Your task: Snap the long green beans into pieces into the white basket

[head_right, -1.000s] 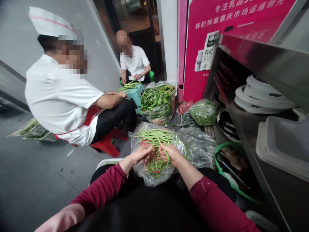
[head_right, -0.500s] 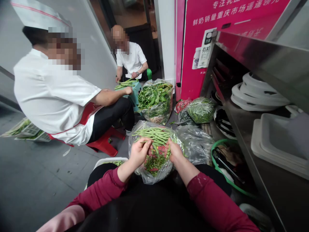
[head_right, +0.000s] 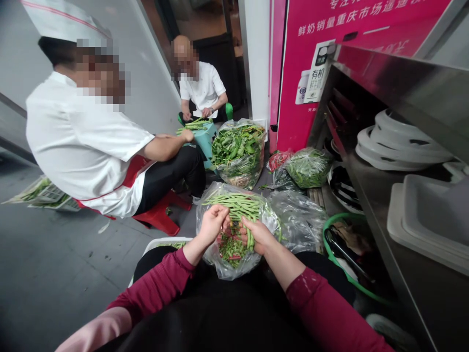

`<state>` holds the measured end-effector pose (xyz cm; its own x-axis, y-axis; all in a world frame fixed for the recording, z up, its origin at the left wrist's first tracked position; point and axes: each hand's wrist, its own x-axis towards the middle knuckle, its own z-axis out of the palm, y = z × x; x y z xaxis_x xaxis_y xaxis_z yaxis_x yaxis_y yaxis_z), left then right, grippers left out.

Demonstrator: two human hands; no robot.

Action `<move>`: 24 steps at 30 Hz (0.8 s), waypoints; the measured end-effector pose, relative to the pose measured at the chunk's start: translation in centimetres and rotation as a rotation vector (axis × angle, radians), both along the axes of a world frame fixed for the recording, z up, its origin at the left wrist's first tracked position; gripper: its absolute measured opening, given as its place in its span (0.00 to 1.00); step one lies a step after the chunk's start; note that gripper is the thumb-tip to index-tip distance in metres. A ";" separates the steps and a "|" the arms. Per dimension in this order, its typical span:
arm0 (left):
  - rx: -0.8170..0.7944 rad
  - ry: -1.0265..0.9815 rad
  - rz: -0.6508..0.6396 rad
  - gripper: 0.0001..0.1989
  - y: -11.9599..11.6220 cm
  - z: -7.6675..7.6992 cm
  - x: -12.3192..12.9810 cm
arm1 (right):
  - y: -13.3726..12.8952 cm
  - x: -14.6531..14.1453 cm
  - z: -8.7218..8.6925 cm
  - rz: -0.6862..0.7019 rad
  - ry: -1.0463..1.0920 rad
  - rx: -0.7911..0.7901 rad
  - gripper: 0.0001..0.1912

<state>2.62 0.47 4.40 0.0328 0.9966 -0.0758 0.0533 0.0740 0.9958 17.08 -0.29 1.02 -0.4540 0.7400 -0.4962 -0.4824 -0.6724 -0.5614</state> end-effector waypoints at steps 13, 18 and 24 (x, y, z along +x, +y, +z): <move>0.046 0.232 -0.220 0.12 -2.3 -0.8 0.5 | -0.6 -0.1 -0.3 0.076 -0.010 0.070 0.14; 0.337 0.745 -0.258 0.09 -2.4 -3.6 -1.2 | -1.2 -0.8 -1.2 0.079 -0.092 0.021 0.12; 0.247 1.116 -0.468 0.07 -0.6 -5.1 -3.4 | -0.8 -0.2 -2.0 0.071 -0.317 0.106 0.15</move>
